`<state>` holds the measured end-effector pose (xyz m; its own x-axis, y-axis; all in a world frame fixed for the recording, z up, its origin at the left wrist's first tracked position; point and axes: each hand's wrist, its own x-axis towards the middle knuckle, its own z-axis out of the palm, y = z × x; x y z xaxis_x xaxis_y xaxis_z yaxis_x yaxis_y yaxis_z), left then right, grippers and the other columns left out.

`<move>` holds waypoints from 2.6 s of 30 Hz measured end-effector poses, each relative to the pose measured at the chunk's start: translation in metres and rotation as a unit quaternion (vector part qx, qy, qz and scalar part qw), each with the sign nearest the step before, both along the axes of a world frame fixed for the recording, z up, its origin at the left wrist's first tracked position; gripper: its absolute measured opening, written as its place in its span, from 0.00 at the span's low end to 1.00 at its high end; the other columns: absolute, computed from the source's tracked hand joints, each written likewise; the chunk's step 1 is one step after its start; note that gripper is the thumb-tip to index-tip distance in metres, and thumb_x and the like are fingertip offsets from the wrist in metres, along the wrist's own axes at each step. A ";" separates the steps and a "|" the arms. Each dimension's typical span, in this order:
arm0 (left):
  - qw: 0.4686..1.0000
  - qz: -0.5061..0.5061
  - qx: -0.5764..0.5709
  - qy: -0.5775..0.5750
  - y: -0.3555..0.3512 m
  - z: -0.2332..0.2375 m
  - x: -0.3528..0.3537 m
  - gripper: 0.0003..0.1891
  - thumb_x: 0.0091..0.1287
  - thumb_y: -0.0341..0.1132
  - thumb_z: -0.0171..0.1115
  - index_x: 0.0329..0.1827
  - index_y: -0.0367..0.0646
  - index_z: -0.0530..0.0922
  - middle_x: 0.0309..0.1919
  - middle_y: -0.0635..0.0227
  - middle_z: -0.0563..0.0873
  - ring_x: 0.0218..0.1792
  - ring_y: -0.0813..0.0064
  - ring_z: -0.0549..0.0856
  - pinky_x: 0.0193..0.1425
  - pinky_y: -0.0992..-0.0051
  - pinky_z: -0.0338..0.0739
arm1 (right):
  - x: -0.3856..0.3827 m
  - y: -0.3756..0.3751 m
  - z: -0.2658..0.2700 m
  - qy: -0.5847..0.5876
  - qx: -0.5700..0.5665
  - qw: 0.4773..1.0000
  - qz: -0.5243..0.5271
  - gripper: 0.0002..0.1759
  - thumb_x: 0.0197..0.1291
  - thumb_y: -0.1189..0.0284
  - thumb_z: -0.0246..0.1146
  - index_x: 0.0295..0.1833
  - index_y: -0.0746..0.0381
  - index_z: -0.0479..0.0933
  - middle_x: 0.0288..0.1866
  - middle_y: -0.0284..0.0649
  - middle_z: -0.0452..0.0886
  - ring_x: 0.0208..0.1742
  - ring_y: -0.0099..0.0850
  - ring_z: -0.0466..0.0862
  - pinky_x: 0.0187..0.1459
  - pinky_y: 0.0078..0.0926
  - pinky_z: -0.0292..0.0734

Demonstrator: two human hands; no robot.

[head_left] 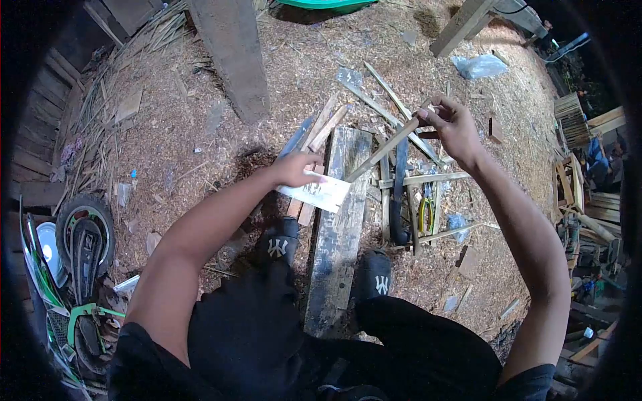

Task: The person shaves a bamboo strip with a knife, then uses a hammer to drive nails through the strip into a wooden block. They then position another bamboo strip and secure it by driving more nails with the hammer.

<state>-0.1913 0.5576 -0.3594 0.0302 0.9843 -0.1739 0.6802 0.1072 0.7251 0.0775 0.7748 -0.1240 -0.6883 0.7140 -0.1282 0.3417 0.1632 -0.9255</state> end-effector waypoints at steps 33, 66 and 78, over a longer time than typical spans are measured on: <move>0.963 0.207 -0.092 0.148 -0.019 0.068 0.025 0.35 0.53 0.68 0.74 0.46 0.45 0.87 0.36 0.53 0.91 0.41 0.51 0.91 0.47 0.54 0.84 | 0.053 -0.032 -0.022 0.134 0.267 0.942 0.151 0.07 0.72 0.83 0.55 0.53 0.72 0.75 0.53 0.52 0.82 0.53 0.33 0.86 0.53 0.32 0.83; 0.963 0.101 0.085 0.234 0.017 0.063 0.020 0.19 0.74 0.47 0.61 0.66 0.60 0.78 0.42 0.59 0.90 0.41 0.52 0.90 0.41 0.53 0.84 | 0.089 -0.161 -0.113 -0.051 -0.461 0.886 0.026 0.11 0.82 0.70 0.48 0.59 0.66 0.68 0.34 0.47 0.84 0.32 0.40 0.89 0.35 0.37 0.88; 0.974 0.039 0.024 0.223 0.027 0.066 -0.001 0.24 0.73 0.41 0.63 0.72 0.63 0.75 0.53 0.59 0.89 0.51 0.53 0.88 0.54 0.54 0.82 | 0.102 -0.155 -0.122 -0.046 -0.457 0.887 0.039 0.12 0.81 0.70 0.50 0.60 0.66 0.70 0.34 0.46 0.84 0.33 0.40 0.89 0.37 0.38 0.88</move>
<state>-0.1926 0.5846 -0.2938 -0.1133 0.9878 -0.1070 0.9193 0.1450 0.3658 0.1798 0.6198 -0.2463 -0.6886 0.2326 -0.6868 0.4427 -0.6153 -0.6523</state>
